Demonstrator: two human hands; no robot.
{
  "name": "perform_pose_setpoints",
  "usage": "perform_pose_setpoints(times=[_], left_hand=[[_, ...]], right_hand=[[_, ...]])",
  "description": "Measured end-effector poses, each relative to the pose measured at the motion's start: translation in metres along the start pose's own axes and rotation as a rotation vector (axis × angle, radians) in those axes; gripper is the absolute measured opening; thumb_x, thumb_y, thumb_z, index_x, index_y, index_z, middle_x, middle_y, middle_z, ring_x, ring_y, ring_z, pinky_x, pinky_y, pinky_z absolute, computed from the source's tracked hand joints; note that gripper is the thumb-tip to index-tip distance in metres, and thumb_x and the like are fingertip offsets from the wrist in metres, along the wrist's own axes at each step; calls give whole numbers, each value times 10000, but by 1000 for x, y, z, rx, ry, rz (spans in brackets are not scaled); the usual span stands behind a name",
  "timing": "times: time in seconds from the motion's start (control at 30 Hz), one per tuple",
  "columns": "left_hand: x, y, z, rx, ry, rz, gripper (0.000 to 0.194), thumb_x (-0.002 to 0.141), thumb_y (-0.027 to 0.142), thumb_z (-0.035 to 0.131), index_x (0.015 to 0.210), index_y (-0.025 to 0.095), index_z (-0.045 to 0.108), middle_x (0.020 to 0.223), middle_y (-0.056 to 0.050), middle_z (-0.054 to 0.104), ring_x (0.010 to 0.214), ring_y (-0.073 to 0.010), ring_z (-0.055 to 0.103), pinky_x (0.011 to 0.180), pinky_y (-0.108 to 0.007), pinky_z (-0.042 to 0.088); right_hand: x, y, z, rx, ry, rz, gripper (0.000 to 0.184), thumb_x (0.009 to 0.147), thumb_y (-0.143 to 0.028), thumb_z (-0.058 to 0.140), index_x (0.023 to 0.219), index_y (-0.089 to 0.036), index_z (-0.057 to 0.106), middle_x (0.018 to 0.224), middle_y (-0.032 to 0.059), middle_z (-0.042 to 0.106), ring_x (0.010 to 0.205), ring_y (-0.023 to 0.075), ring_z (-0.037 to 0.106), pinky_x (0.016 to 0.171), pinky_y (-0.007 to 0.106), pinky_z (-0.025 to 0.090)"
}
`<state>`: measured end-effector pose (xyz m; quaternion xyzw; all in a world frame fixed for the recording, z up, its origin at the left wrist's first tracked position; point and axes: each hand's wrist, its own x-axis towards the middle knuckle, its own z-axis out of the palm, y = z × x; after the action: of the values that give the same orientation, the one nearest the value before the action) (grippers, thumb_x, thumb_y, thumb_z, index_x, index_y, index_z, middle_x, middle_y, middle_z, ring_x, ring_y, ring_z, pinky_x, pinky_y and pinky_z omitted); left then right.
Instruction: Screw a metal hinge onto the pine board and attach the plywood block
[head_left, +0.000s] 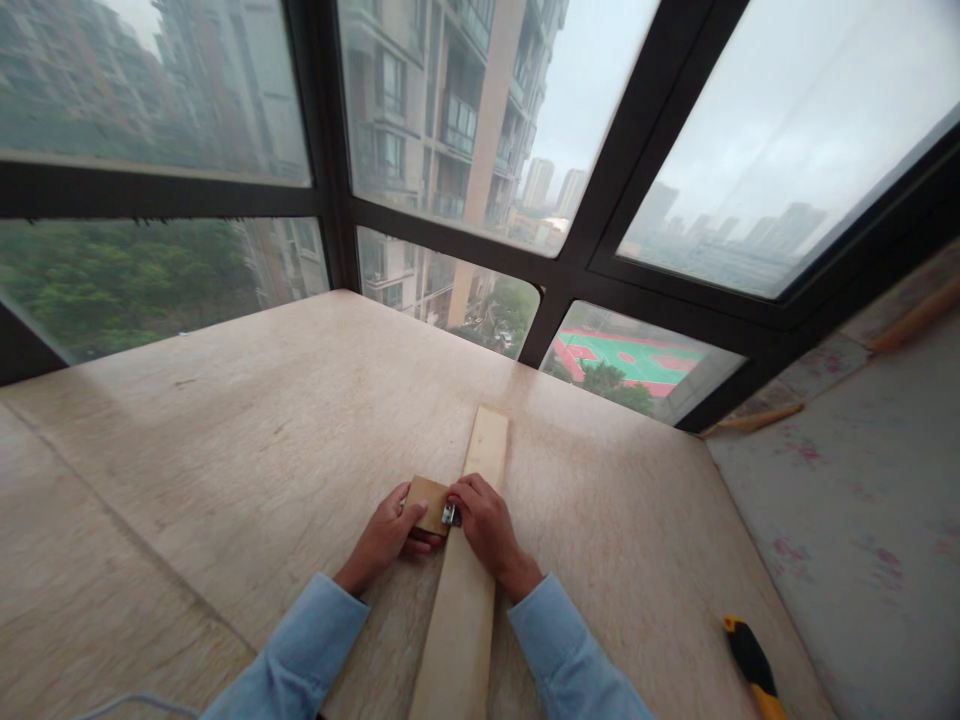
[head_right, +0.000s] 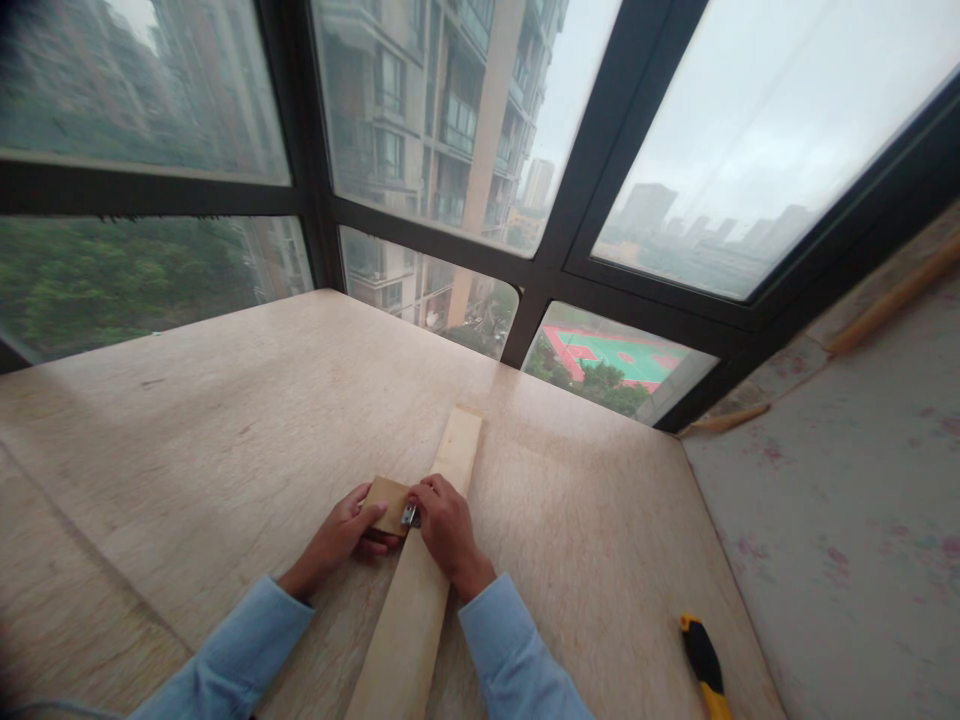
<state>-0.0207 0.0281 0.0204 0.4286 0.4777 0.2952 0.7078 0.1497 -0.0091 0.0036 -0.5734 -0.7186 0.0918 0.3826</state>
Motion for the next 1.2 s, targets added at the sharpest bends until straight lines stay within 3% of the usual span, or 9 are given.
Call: perform_pose_setpoints(times=[0.2, 0.6, 1.2], left_hand=[[-1, 1, 1, 24, 6, -5, 348, 843, 247, 633, 1137, 149, 475, 802, -73, 732, 589, -250, 732, 459, -269, 563], [2, -3, -1, 13, 2, 14, 394, 815, 279, 661, 1139, 148, 479, 853, -93, 731, 597, -269, 733, 458, -290, 562], [-1, -1, 0, 49, 3, 7, 416, 806, 330, 652, 1138, 147, 481, 822, -99, 746, 610, -258, 734, 466, -273, 555]], right_hand=[[-2, 4, 2, 41, 8, -33, 239, 959, -121, 486, 990, -203, 708, 917, 63, 649, 823, 171, 615, 725, 269, 502], [-2, 4, -1, 70, -18, -66, 280, 993, -179, 449, 1152, -201, 678, 975, 88, 669, 868, 195, 630, 768, 306, 524], [-2, 4, 4, 50, 48, 3, 205, 1002, -235, 490, 908, -202, 670, 868, 47, 653, 794, 168, 629, 713, 263, 513]])
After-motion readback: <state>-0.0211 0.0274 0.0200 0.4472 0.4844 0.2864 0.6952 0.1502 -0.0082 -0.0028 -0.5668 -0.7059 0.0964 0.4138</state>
